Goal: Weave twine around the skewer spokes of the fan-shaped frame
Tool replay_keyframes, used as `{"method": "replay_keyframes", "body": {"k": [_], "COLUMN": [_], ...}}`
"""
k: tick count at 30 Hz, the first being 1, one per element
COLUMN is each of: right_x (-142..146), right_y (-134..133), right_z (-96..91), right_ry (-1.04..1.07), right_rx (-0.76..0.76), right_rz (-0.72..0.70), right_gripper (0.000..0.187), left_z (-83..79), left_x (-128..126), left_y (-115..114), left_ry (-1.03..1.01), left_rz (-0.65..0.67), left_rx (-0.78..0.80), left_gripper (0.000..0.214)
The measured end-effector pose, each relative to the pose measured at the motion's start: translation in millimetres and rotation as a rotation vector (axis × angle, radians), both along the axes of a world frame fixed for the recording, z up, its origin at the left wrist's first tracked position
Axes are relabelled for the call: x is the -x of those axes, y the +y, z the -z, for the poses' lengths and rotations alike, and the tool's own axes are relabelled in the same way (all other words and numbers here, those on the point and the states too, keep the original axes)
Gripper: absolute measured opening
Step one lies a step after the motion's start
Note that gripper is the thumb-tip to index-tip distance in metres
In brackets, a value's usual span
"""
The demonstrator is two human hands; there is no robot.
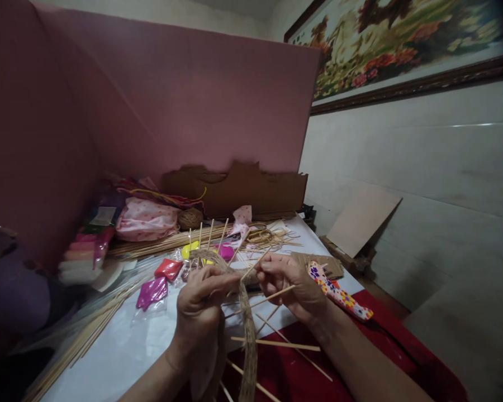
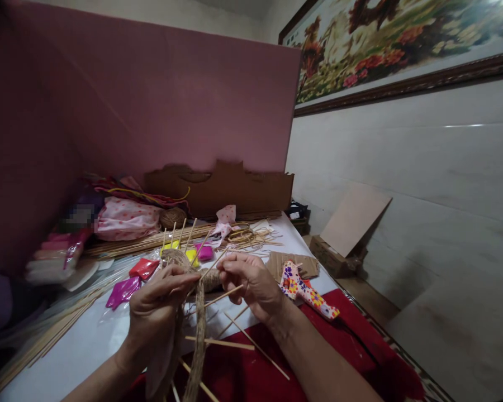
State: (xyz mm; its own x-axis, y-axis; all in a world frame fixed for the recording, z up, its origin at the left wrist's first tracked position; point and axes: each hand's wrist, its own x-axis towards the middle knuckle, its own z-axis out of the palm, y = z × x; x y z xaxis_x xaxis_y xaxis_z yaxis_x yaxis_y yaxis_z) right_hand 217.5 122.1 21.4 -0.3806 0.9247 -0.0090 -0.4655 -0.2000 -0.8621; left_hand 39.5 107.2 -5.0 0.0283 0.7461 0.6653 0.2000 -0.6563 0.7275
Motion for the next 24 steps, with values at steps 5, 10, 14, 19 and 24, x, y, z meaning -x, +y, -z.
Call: {"method": "replay_keyframes", "body": {"k": [5, 10, 14, 19, 24], "right_x": [4.4, 4.6, 3.7, 7.1, 8.6], "right_y": [-5.3, -8.3, -7.1, -5.3, -2.9], "right_z": [1.7, 1.3, 0.9, 1.9, 6.8], "right_ry": [-0.130, -0.080, -0.133, -0.213, -0.214], "right_rx": [-0.029, -0.032, -0.067, -0.076, -0.118], "right_rz": [-0.143, -0.142, -0.133, -0.107, -0.084], "right_gripper": [0.019, 0.023, 0.028, 0.029, 0.024], "left_z": [-4.1, -3.5, -1.4, 0.9, 0.8], "left_x": [0.9, -0.4, -2.1, -1.7, -1.6], "left_y": [0.1, 1.4, 1.1, 1.3, 4.2], "left_ry": [-0.021, 0.039, 0.071, 0.141, 0.194], "left_rz": [-0.005, -0.015, -0.045, -0.063, -0.091], "left_rx": [-0.012, -0.052, -0.089, -0.103, -0.160], "left_gripper": [0.024, 0.028, 0.029, 0.028, 0.033]}}
